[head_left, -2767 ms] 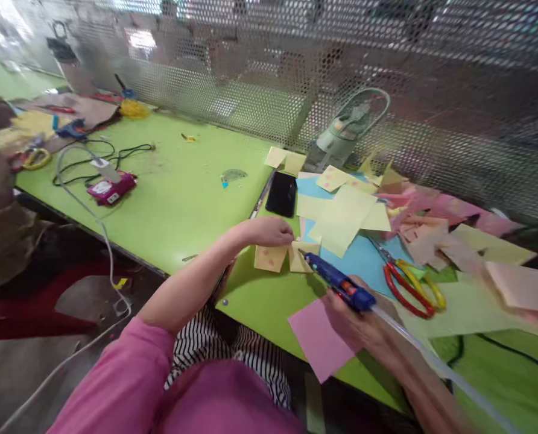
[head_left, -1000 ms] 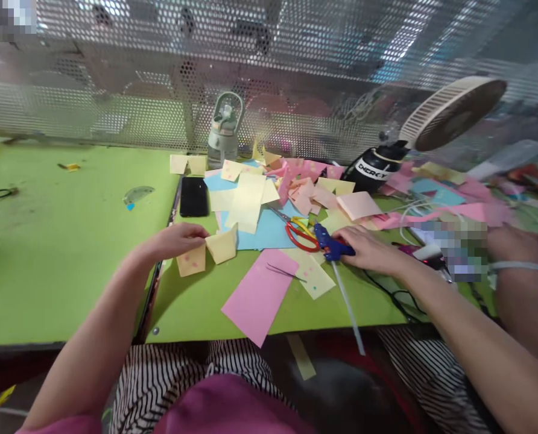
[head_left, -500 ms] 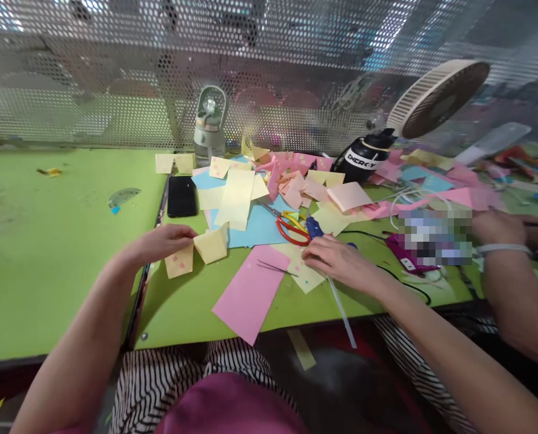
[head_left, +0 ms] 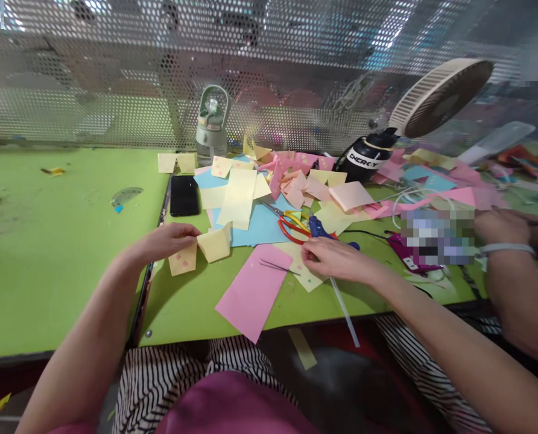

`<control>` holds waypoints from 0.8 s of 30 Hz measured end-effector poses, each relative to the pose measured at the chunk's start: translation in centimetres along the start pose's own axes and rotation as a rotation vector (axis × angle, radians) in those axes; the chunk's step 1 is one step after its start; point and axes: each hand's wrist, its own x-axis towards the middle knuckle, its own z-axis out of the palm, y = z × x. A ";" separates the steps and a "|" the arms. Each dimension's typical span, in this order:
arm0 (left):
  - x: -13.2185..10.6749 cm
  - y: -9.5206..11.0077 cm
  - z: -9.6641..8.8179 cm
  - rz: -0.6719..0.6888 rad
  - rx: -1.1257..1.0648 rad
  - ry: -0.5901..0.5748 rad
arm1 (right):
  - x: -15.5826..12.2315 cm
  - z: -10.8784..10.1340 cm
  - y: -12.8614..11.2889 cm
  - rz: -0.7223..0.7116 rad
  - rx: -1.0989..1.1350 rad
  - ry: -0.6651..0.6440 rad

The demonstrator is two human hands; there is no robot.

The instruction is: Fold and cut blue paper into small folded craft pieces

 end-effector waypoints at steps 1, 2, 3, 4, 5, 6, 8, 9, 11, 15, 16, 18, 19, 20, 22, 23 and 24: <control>0.0 0.1 0.0 -0.001 0.002 0.001 | -0.1 -0.1 -0.1 0.018 0.013 0.014; 0.0 0.1 0.0 -0.005 0.004 0.004 | -0.1 -0.1 -0.2 0.037 0.030 0.033; 0.0 0.2 0.0 -0.012 0.004 0.008 | -0.1 -0.2 -0.3 0.055 0.053 0.055; 0.0 0.3 0.1 -0.020 0.003 0.016 | -0.1 -0.3 -0.6 0.069 0.083 0.079; 0.0 0.4 0.1 -0.030 0.000 0.028 | 0.1 -0.3 -1.0 0.082 0.120 0.104; 0.1 0.4 0.1 -0.041 -0.001 0.041 | 0.4 -0.3 -1.6 0.088 0.165 0.126; 0.2 0.4 0.1 -0.057 -0.010 0.055 | 1.3 0.1 -3.4 0.084 0.272 0.166; 0.3 0.4 0.1 -0.064 -0.014 0.057 | 1.9 0.5 -4.6 0.073 0.326 0.183; 0.4 0.5 0.2 -0.070 -0.017 0.064 | 3.4 1.4 -7.5 0.043 0.425 0.220; 0.5 0.7 0.3 -0.058 -0.020 0.084 | 6.3 3.1 -12.9 0.016 0.583 0.282; 0.5 0.7 0.3 -0.052 -0.022 0.091 | 6.9 3.3 -13.8 0.014 0.614 0.286; 0.5 0.9 0.3 -0.038 -0.024 0.108 | 7.8 3.5 -14.9 0.016 0.663 0.278; 0.5 0.9 0.3 -0.032 -0.024 0.118 | 8.1 3.6 -15.2 0.021 0.679 0.273; 0.5 1.0 0.3 -0.028 -0.024 0.126 | 8.3 3.6 -15.3 0.027 0.691 0.268; 0.4 1.1 0.2 -0.021 -0.029 0.139 | 8.5 3.6 -15.3 0.040 0.705 0.262; 0.4 1.1 0.2 -0.018 -0.032 0.143 | 8.6 3.6 -15.3 0.046 0.707 0.260; 0.4 1.2 0.2 -0.015 -0.036 0.146 | 8.6 3.7 -15.2 0.051 0.708 0.259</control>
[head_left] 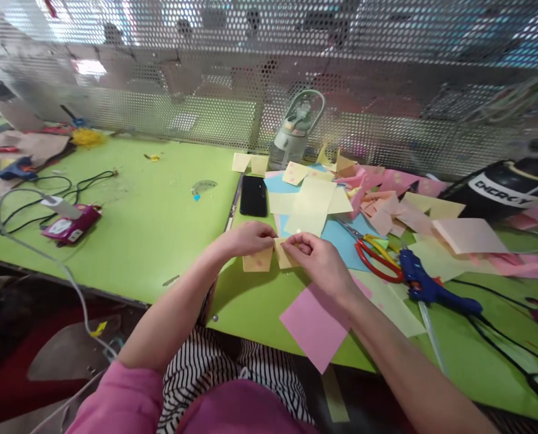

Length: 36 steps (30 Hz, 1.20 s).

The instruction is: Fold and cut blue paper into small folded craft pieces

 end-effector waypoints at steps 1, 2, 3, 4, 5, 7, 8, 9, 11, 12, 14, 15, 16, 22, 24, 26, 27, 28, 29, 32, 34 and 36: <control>0.0 0.0 0.0 0.003 -0.004 0.002 | 0.1 0.0 0.1 0.004 -0.001 0.002; 0.0 0.0 0.0 0.006 -0.008 0.003 | 0.1 0.0 0.1 0.006 -0.003 0.004; 0.0 0.0 0.0 0.009 -0.013 0.003 | 0.2 0.1 0.1 0.007 -0.005 0.006; 0.0 0.0 0.0 0.012 -0.017 0.003 | 0.2 0.1 0.1 0.007 -0.007 0.009; -0.1 -0.1 0.1 0.015 -0.020 0.002 | 0.3 0.2 0.1 0.007 -0.011 0.012; -0.1 -0.1 0.1 0.021 -0.023 0.003 | 0.4 0.2 0.0 0.006 -0.022 0.021; -0.1 -0.1 0.1 0.023 -0.022 0.005 | 0.4 0.3 -0.1 0.007 -0.029 0.026; -0.1 -0.1 0.1 0.024 -0.021 0.007 | 0.4 0.3 -0.1 0.009 -0.036 0.032; 0.0 -0.1 0.2 0.024 -0.020 0.007 | 0.3 0.4 -0.1 0.014 -0.052 0.041; 0.0 -0.2 0.3 0.025 -0.021 0.006 | 0.3 0.4 -0.1 0.017 -0.060 0.046; 0.1 -0.3 0.4 0.028 -0.025 0.003 | 0.2 0.5 0.0 0.023 -0.071 0.054; 0.1 -0.3 0.4 0.031 -0.027 0.003 | 0.2 0.6 0.1 0.025 -0.073 0.058; 0.1 -0.3 0.5 0.035 -0.030 0.003 | 0.2 0.6 0.2 0.026 -0.074 0.060; 0.2 -0.2 0.7 0.041 -0.045 0.017 | 0.1 0.9 0.4 0.012 -0.064 0.071; 0.3 -0.2 0.8 0.029 -0.053 0.029 | -0.3 0.9 0.5 -0.004 -0.041 0.071; 0.4 -0.3 0.8 0.018 -0.071 0.031 | -0.9 0.7 0.6 -0.022 -0.014 0.075; 0.5 -0.4 0.9 0.014 -0.083 0.029 | -1.2 0.4 0.7 -0.030 -0.005 0.082; 0.5 -0.5 0.9 0.011 -0.096 0.026 | -1.4 0.1 1.0 -0.036 -0.001 0.094; 0.5 -0.5 0.9 0.008 -0.109 0.024 | -1.7 -0.3 1.3 -0.038 -0.003 0.111; 0.5 -0.6 1.0 0.005 -0.142 0.018 | -2.0 -1.4 2.7 -0.026 -0.023 0.189; 0.5 -0.6 1.1 0.003 -0.159 0.010 | -2.0 -1.9 3.7 -0.007 -0.033 0.218; 0.5 -0.6 1.1 0.005 -0.171 -0.001 | -1.8 -1.9 4.4 0.008 -0.027 0.192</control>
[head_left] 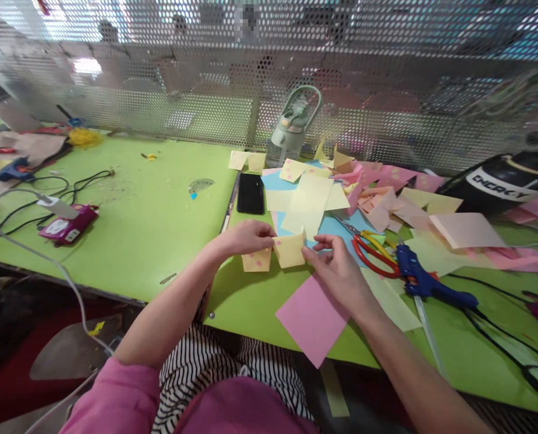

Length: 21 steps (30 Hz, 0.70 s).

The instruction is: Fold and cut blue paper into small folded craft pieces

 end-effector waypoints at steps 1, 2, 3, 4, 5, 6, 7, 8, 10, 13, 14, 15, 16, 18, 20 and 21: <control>0.0 0.0 0.0 0.003 -0.002 -0.006 | 0.0 0.1 0.2 0.004 0.010 -0.029; 0.0 0.1 0.0 0.006 -0.002 -0.011 | 0.0 0.3 0.2 0.005 0.025 -0.059; -0.1 0.1 0.1 0.009 0.001 -0.014 | 0.0 0.5 0.2 0.002 0.041 -0.086; -0.1 0.2 0.1 0.012 0.006 -0.015 | 0.0 0.6 0.1 -0.002 0.057 -0.102; -0.2 0.2 0.1 0.013 0.012 -0.014 | -0.1 0.7 0.0 -0.007 0.071 -0.111; -0.2 0.3 0.1 0.013 0.017 -0.011 | -0.2 0.8 -0.2 -0.011 0.080 -0.113; -0.2 0.3 0.1 0.012 0.021 -0.007 | -0.3 0.8 -0.3 -0.014 0.087 -0.109; -0.3 0.3 0.1 0.009 0.024 -0.003 | -0.3 0.8 -0.4 -0.015 0.093 -0.103; -0.2 0.3 0.1 0.004 0.025 0.002 | -0.5 0.7 -0.5 -0.016 0.104 -0.094; -0.1 0.2 0.2 0.001 0.024 0.007 | -0.6 0.7 -0.4 -0.018 0.135 -0.096; -0.1 0.2 0.2 0.001 0.025 0.009 | -0.6 0.8 -0.4 -0.019 0.148 -0.098; 0.0 0.2 0.2 0.001 0.027 0.011 | -0.6 0.9 -0.3 -0.020 0.159 -0.100; 0.0 0.1 0.2 0.001 0.031 0.015 | -0.6 0.9 -0.2 -0.020 0.168 -0.100; 0.1 0.1 0.3 -0.002 0.043 0.024 | -0.5 1.1 0.0 -0.019 0.182 -0.102; 0.2 0.1 0.3 -0.005 0.056 0.035 | -0.5 1.3 0.2 -0.017 0.194 -0.101; 0.2 0.1 0.3 -0.005 0.062 0.041 | -0.4 1.3 0.3 -0.017 0.200 -0.100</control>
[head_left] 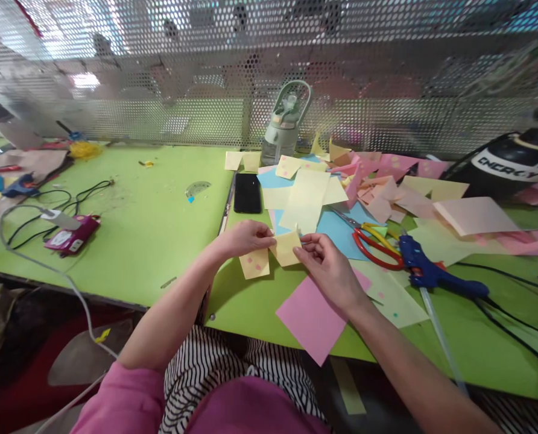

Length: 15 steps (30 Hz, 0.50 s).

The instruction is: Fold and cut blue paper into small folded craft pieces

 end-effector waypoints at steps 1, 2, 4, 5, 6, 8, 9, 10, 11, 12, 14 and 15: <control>0.0 0.0 0.0 0.000 0.005 0.006 | 0.0 0.0 0.1 0.001 0.005 0.001; 0.0 0.1 0.0 0.000 0.010 0.011 | 0.0 0.0 0.2 0.002 0.010 0.002; -0.1 0.2 -0.1 0.002 0.013 0.016 | 0.1 0.0 0.4 0.008 0.015 0.004; -0.2 0.2 -0.1 0.003 0.013 0.016 | 0.1 0.0 0.4 0.012 0.017 0.005; -0.2 0.3 -0.2 0.003 0.010 0.015 | 0.1 -0.1 0.4 0.015 0.017 0.006; -0.3 0.4 -0.3 0.005 -0.001 0.011 | 0.1 -0.2 0.3 0.019 0.014 0.011; -0.3 0.4 -0.3 0.006 -0.011 0.006 | 0.1 -0.2 0.3 0.019 0.013 0.013; -0.4 0.4 -0.3 0.008 -0.024 -0.002 | 0.1 -0.3 0.2 0.018 0.012 0.014; -0.4 0.4 -0.2 0.009 -0.039 -0.011 | 0.0 -0.3 0.1 0.016 0.014 0.013; -0.3 0.4 -0.2 0.008 -0.053 -0.021 | 0.0 -0.3 0.0 0.013 0.018 0.010; -0.2 0.3 -0.1 0.002 -0.075 -0.029 | -0.1 -0.3 -0.2 0.007 0.028 -0.001; -0.2 0.2 0.0 -0.003 -0.080 -0.028 | -0.1 -0.3 -0.3 0.004 0.032 -0.007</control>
